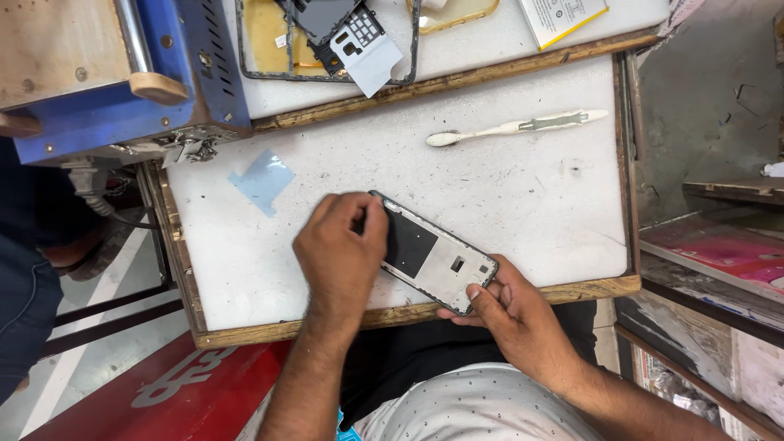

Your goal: The person cleans the back of a disassembled smartphone using a cloth and a small tool. They wipe the surface repeatedly, remove residue, and compare the device to a new battery and another phone case before continuing to clean.

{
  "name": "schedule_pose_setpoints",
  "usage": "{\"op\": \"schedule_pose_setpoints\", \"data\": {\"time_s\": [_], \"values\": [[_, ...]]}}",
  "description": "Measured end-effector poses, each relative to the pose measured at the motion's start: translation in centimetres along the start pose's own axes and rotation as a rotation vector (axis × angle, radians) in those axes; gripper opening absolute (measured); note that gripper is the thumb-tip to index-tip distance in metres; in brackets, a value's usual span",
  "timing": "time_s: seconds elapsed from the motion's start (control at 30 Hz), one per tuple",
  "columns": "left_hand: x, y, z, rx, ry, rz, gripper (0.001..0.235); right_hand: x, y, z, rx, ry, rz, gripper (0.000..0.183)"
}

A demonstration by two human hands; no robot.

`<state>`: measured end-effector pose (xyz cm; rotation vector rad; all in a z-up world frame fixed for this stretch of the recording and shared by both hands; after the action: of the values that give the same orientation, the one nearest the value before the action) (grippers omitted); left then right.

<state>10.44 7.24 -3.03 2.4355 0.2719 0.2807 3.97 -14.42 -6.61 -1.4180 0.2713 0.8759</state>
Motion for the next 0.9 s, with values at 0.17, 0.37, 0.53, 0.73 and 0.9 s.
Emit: {"op": "schedule_pose_setpoints", "data": {"time_s": [0.17, 0.37, 0.53, 0.73, 0.9], "values": [[-0.2, -0.1, 0.2, 0.095, -0.006, 0.023, 0.008, 0.0, 0.3, -0.1, -0.039, -0.005, 0.001, 0.043], [-5.3, 7.2, 1.8, -0.056, -0.064, 0.237, 0.006, 0.1, 1.7, -0.9, -0.094, 0.033, -0.066, 0.031], [-7.3, 10.2, 3.4, -0.187, -0.22, 0.245, 0.007, -0.4, 1.1, -1.5, -0.294, 0.088, -0.241, 0.027], [-4.6, 4.3, 3.2, -0.179, -0.243, 0.032, 0.007, 0.3, 1.3, -0.7, -0.063, 0.049, -0.051, 0.033], [-1.1, 0.6, 0.3, -0.021, -0.07, 0.012, 0.005, 0.1, 0.3, 0.0, -0.047, 0.041, 0.008, 0.039]]}}
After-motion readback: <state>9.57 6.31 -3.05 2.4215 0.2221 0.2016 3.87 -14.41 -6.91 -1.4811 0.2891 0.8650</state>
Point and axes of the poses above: each hand's wrist, its own x-axis towards the middle knuckle, its own z-axis out of the palm, y = z × x, the point moved 7 cm from there along x, towards the middle knuckle
